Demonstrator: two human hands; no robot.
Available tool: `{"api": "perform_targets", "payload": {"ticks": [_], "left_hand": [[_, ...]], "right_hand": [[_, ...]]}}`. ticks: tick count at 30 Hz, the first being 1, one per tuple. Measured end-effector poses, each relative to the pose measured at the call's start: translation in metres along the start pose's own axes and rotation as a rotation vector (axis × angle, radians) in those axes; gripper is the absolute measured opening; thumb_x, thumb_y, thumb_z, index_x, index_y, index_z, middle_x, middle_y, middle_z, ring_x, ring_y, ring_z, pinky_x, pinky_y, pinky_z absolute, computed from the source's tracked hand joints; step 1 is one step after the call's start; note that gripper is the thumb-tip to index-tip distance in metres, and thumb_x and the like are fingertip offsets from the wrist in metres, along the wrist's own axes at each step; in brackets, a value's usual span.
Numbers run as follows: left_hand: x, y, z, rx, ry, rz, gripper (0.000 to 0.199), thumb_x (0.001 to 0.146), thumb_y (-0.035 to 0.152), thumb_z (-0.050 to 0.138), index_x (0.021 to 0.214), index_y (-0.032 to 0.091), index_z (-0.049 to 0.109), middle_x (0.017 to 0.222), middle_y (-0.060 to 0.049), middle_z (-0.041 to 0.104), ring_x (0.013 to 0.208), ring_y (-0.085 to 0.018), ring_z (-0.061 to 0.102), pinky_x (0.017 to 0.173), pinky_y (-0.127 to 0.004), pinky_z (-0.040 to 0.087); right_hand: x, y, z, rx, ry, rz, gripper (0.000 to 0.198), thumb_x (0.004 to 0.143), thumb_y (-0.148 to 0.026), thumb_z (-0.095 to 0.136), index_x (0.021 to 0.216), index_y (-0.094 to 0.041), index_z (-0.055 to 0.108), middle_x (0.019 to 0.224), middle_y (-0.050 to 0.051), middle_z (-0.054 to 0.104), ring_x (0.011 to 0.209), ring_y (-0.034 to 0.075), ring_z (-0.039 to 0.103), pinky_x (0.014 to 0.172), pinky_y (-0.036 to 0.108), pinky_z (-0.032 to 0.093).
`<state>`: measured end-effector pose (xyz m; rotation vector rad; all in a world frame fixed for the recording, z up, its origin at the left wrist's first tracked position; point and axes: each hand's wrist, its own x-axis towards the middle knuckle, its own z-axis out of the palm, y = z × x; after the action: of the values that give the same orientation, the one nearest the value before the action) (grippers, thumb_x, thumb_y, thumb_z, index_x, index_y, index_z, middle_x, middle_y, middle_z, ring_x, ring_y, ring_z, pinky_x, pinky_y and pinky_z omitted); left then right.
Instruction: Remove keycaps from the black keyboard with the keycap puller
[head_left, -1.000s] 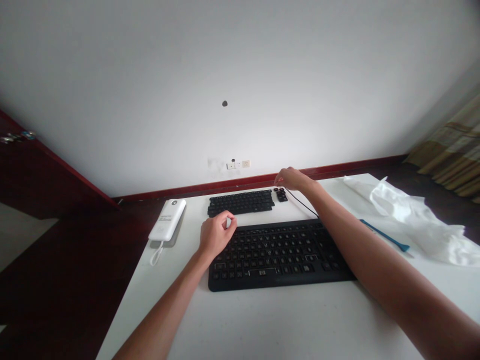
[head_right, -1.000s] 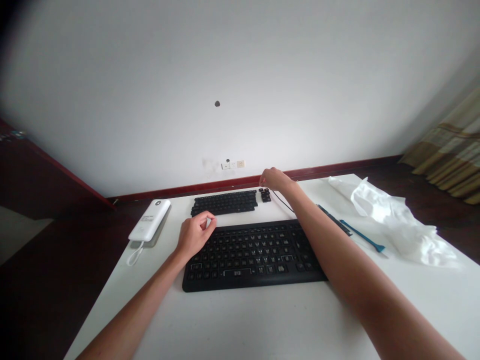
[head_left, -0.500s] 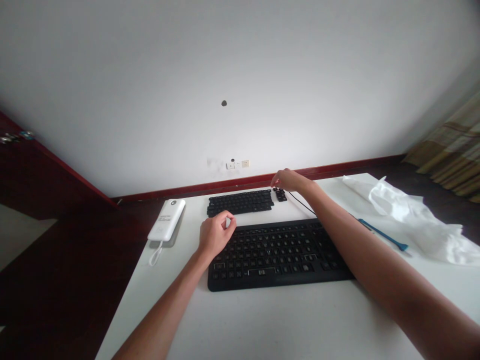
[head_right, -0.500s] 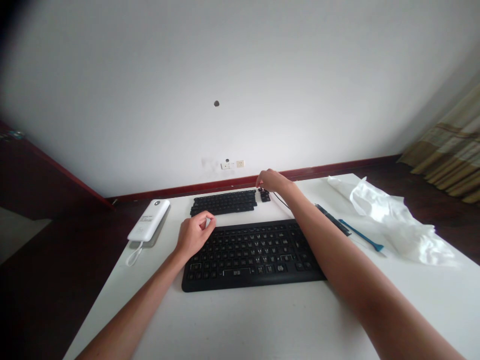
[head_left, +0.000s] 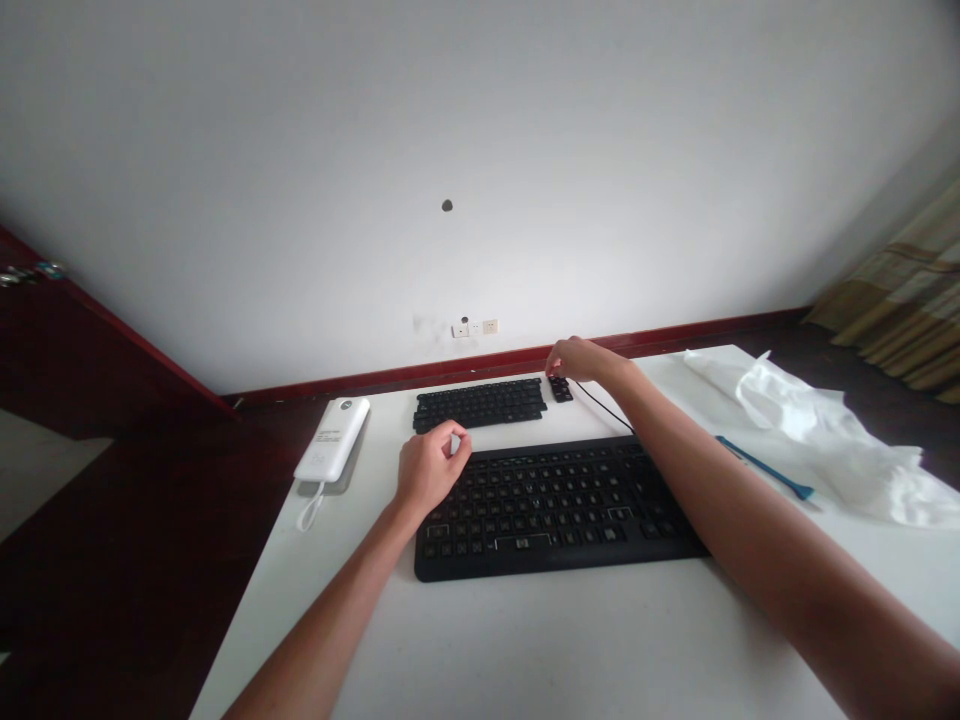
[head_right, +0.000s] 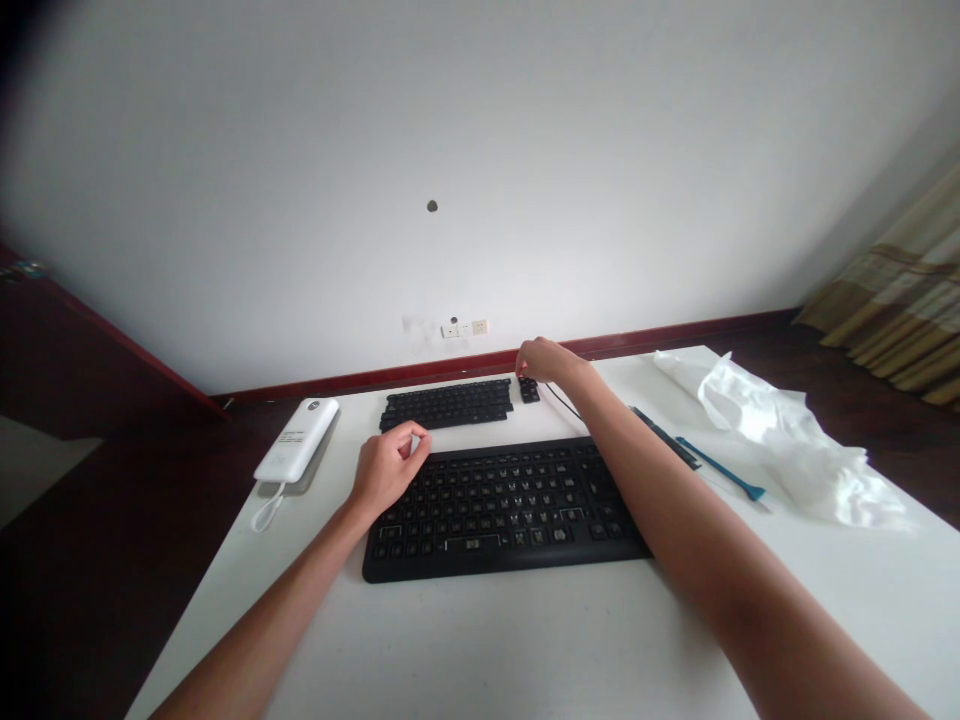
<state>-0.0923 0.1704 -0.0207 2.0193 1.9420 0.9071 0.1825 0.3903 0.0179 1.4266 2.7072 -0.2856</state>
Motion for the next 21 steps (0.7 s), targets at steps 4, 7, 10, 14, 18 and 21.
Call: {"api": "perform_targets", "payload": {"ticks": [4, 7, 10, 14, 18, 21], "left_hand": [[0.0, 0.001, -0.001, 0.001, -0.002, -0.001, 0.024, 0.093, 0.038, 0.056, 0.079, 0.023, 0.068, 0.051, 0.008, 0.044, 0.049, -0.011, 0.041, 0.059, -0.024, 0.029], [0.0, 0.0, 0.0, 0.002, -0.002, 0.0, 0.024, 0.093, 0.038, 0.056, 0.079, 0.023, 0.068, 0.051, 0.008, 0.043, 0.049, -0.011, 0.041, 0.059, -0.024, 0.029], [0.0, 0.0, 0.0, 0.004, 0.001, 0.003, 0.024, 0.093, 0.038, 0.056, 0.078, 0.023, 0.067, 0.051, 0.008, 0.043, 0.049, -0.01, 0.04, 0.059, -0.025, 0.028], [0.0, -0.001, 0.001, 0.003, 0.004, -0.002, 0.024, 0.093, 0.038, 0.056, 0.079, 0.023, 0.068, 0.051, 0.008, 0.043, 0.049, -0.01, 0.041, 0.059, -0.024, 0.028], [0.0, 0.0, 0.0, 0.005, 0.004, -0.009, 0.024, 0.093, 0.039, 0.057, 0.079, 0.023, 0.068, 0.051, 0.008, 0.042, 0.049, -0.01, 0.04, 0.059, -0.025, 0.028], [0.0, 0.001, 0.0, 0.004, -0.003, -0.016, 0.024, 0.093, 0.039, 0.057, 0.079, 0.023, 0.068, 0.051, 0.008, 0.043, 0.049, -0.01, 0.041, 0.059, -0.025, 0.028]], "right_hand": [[-0.002, -0.002, -0.003, 0.023, -0.026, 0.023, 0.032, 0.086, -0.008, 0.061, 0.101, -0.025, 0.085, 0.108, 0.005, 0.081, 0.104, 0.025, 0.073, 0.094, 0.035, 0.056], [-0.003, -0.002, -0.006, 0.048, -0.021, 0.093, 0.028, 0.086, -0.012, 0.063, 0.101, -0.023, 0.084, 0.106, 0.008, 0.081, 0.105, 0.025, 0.073, 0.095, 0.034, 0.055], [-0.002, 0.0, -0.009, 0.036, 0.009, 0.185, 0.026, 0.088, -0.016, 0.065, 0.107, -0.018, 0.082, 0.108, 0.015, 0.08, 0.109, 0.029, 0.072, 0.098, 0.037, 0.053], [0.0, 0.001, -0.01, 0.016, -0.005, 0.236, 0.028, 0.087, -0.014, 0.063, 0.109, -0.013, 0.081, 0.107, 0.02, 0.078, 0.105, 0.031, 0.073, 0.097, 0.04, 0.054], [-0.001, -0.002, -0.01, 0.009, -0.041, 0.244, 0.028, 0.085, -0.011, 0.063, 0.106, -0.009, 0.081, 0.102, 0.022, 0.078, 0.098, 0.031, 0.075, 0.093, 0.041, 0.056], [-0.003, -0.004, -0.011, 0.013, -0.064, 0.249, 0.027, 0.082, -0.013, 0.068, 0.105, -0.01, 0.082, 0.096, 0.022, 0.079, 0.097, 0.032, 0.075, 0.092, 0.042, 0.056]]}}
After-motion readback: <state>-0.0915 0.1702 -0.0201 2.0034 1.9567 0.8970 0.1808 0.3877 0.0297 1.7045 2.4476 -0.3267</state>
